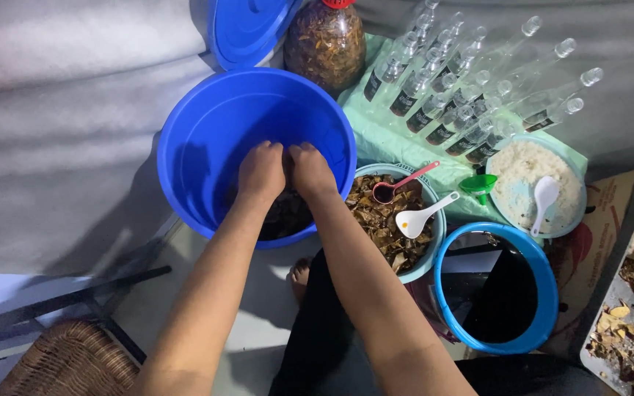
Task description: The person is shredding dried leaves by hand, picking them up from a tray and crushing them into a blue bucket.
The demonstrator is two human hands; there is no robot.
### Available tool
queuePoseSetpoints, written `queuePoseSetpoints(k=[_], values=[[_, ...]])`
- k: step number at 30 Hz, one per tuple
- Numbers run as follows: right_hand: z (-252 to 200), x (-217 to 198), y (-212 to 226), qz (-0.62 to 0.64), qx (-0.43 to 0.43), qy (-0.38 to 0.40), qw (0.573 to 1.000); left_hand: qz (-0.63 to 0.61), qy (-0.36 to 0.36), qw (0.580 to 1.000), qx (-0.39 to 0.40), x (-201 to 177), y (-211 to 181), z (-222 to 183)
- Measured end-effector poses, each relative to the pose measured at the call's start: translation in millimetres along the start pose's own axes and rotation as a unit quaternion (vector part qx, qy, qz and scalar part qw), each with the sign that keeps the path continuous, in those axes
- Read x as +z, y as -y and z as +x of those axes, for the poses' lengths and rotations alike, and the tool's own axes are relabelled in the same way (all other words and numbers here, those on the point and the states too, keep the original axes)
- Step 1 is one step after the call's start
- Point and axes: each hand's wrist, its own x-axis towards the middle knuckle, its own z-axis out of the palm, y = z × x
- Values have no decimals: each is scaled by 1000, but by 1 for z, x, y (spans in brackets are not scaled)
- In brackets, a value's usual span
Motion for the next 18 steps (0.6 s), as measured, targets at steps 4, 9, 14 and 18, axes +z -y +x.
queuePoseSetpoints(k=[4,9,14,18], values=[[3,2,-1,7,-6,4,1000,2,1,1000,-12,12,4,5],[1,-4,0,-54,4,-27,998,21,-24,999,8,13,3,6],[-3,-20,9,-39,71,21,996,18,-32,999,8,-4,-11,-5],[3,1,-6,-98,118,30,988,44,-4,999,1,-4,-15,-4]])
